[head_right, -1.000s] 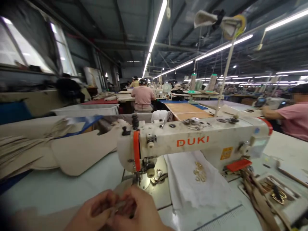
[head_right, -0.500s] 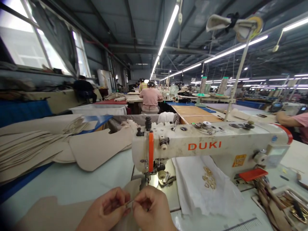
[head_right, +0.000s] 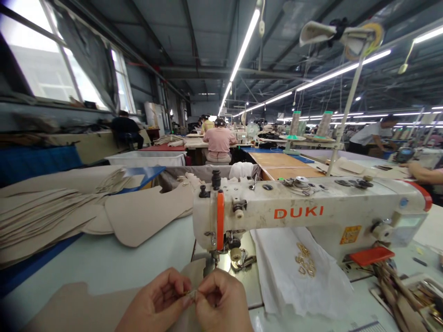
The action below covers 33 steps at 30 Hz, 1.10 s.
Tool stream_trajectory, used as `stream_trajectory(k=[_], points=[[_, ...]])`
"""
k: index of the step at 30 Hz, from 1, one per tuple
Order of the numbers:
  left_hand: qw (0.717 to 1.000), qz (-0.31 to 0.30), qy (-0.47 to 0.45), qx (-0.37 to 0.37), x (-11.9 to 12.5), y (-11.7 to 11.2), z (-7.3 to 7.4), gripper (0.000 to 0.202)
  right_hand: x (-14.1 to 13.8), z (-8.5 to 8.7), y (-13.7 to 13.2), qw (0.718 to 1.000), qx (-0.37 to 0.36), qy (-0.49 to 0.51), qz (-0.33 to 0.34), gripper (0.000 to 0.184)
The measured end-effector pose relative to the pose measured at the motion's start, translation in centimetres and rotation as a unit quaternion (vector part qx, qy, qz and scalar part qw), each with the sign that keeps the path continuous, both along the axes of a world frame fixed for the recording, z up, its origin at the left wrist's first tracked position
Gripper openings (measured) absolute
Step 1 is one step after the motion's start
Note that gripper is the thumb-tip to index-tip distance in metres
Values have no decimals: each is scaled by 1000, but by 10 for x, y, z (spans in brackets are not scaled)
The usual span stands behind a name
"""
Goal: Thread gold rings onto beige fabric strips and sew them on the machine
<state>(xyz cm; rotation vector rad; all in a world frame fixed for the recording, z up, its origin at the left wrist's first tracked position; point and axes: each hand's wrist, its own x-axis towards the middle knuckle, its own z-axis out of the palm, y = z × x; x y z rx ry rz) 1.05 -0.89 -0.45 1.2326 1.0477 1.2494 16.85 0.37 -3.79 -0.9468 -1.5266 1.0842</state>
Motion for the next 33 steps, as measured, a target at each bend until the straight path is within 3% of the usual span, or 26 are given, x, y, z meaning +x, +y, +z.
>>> stream_trajectory(k=[6, 13, 16, 19, 23, 33], points=[[998, 14, 37, 43, -3, -3, -1, 22, -5, 13, -6, 992, -76, 98, 12, 11], [996, 12, 81, 32, -5, -2, -3, 12, -1, 14, -7, 999, -50, -7, 3, 9], [996, -20, 89, 13, -4, 0, -5, 11, -1, 12, -6, 999, -47, -14, 5, 8], [986, -46, 161, 16, -4, -3, -1, 11, 1, 13, -5, 998, -57, -19, 15, 10], [959, -22, 276, 56, -4, -11, 14, 17, 5, 16, -5, 996, -71, -41, 27, 15], [936, -49, 335, 99, -6, -9, 12, 16, 12, 23, -10, 987, 46, -155, 10, 14]])
